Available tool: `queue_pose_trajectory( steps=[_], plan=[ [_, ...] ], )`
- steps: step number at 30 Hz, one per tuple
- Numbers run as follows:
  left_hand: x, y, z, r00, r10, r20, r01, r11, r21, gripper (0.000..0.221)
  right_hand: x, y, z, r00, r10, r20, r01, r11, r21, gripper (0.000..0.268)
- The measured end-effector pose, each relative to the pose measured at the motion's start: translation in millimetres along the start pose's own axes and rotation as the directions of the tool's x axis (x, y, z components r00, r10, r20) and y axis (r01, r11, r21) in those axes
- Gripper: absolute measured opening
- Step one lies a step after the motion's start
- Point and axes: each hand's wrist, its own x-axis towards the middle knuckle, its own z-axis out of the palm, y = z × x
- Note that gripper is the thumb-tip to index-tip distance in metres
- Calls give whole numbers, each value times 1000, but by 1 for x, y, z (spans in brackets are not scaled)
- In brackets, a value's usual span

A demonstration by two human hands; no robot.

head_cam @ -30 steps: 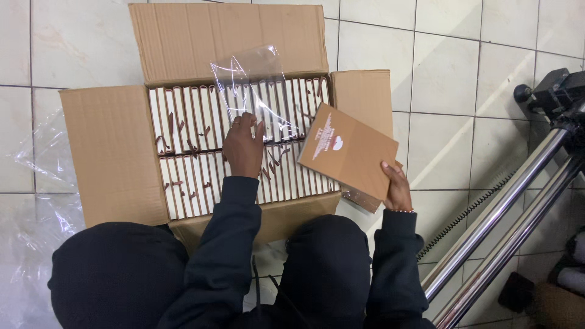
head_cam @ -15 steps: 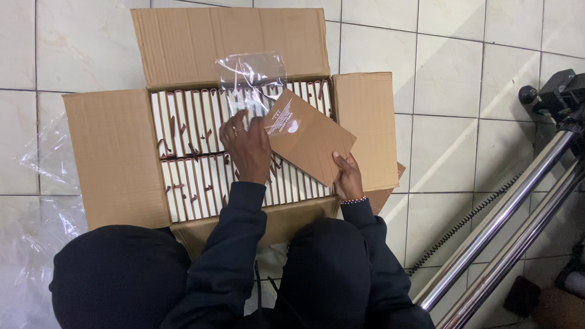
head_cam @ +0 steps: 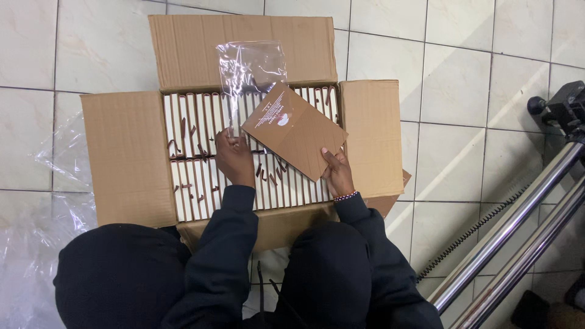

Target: The person takes individual notebooks from a box, places them into plastic sleeves, and folds the sleeves to seal them before placing the packaged notebooks into a second box.

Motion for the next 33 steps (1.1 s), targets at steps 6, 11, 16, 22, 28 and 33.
queue_pose_trajectory(
  steps=[6,11,16,22,28,33],
  plan=[
    [-17,13,9,976,-108,189,149,964,-220,14,-7,13,15,989,147,24,-149,981,121,31],
    [-30,13,13,965,-117,234,193,924,-331,11,9,35,14,973,185,138,-206,966,155,25],
    [-37,37,0,974,-74,213,142,935,-326,12,18,45,17,965,170,198,-202,967,155,37],
    [-69,51,1,954,-55,294,167,913,-372,16,-30,-18,52,980,154,125,-179,957,229,26],
    [-112,45,8,922,-51,384,219,887,-407,21,-69,-51,52,975,221,39,-223,940,260,49],
    [-128,41,20,711,-359,605,682,137,-719,27,-56,-23,16,970,236,55,-243,944,222,47]
  ],
)
